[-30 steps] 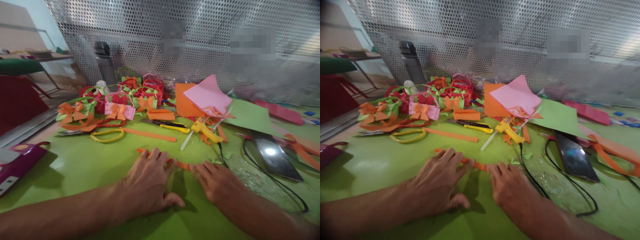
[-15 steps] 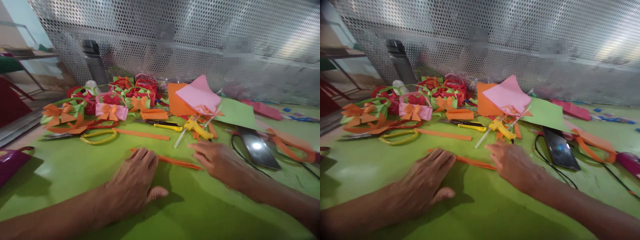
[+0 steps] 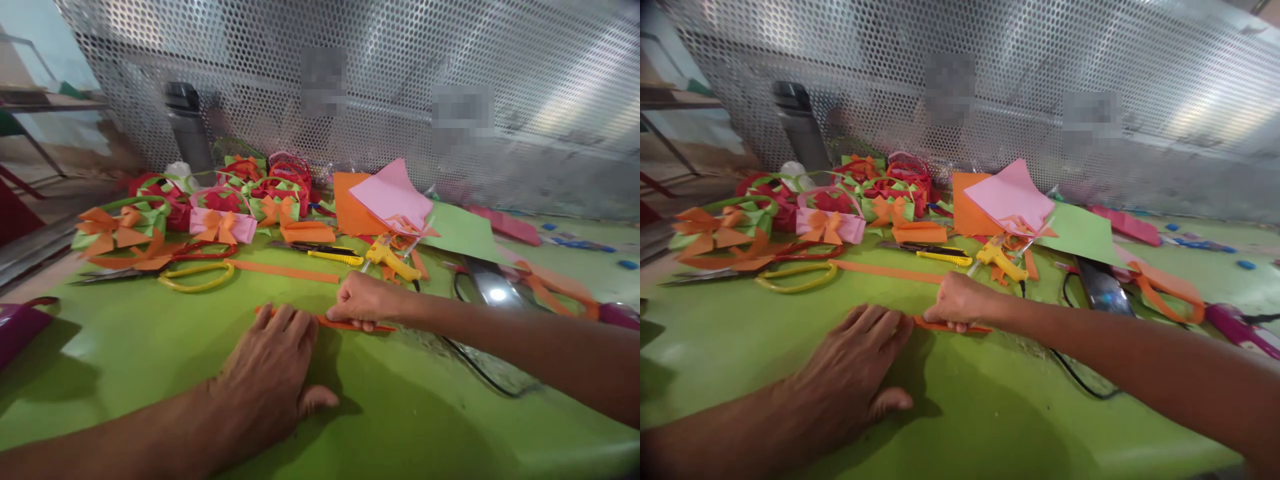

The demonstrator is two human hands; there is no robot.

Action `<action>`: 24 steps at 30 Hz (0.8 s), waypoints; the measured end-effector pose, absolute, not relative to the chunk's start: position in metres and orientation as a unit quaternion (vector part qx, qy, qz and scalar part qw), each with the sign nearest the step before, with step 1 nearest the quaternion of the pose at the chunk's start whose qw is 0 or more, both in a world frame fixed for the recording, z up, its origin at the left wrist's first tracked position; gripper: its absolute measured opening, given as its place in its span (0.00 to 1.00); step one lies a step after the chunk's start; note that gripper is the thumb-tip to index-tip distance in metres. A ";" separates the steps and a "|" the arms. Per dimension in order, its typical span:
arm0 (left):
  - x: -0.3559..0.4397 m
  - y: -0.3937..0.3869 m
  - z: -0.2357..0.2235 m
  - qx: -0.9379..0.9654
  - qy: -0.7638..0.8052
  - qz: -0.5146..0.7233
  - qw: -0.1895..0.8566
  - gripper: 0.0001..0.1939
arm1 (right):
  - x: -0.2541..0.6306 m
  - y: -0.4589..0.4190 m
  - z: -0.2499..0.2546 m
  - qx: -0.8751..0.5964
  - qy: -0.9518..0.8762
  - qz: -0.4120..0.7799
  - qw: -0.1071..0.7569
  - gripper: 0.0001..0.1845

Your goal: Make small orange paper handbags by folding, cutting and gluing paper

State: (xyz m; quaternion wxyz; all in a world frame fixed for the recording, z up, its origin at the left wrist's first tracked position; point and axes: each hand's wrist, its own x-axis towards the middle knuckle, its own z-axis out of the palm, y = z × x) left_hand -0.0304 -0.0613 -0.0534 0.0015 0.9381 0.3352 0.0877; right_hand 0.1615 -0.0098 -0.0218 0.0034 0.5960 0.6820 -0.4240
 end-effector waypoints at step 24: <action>-0.032 -0.063 -0.054 0.932 0.354 0.070 -0.035 0.32 | 0.223 -0.040 -0.015 0.658 0.641 -0.394 0.011 0.15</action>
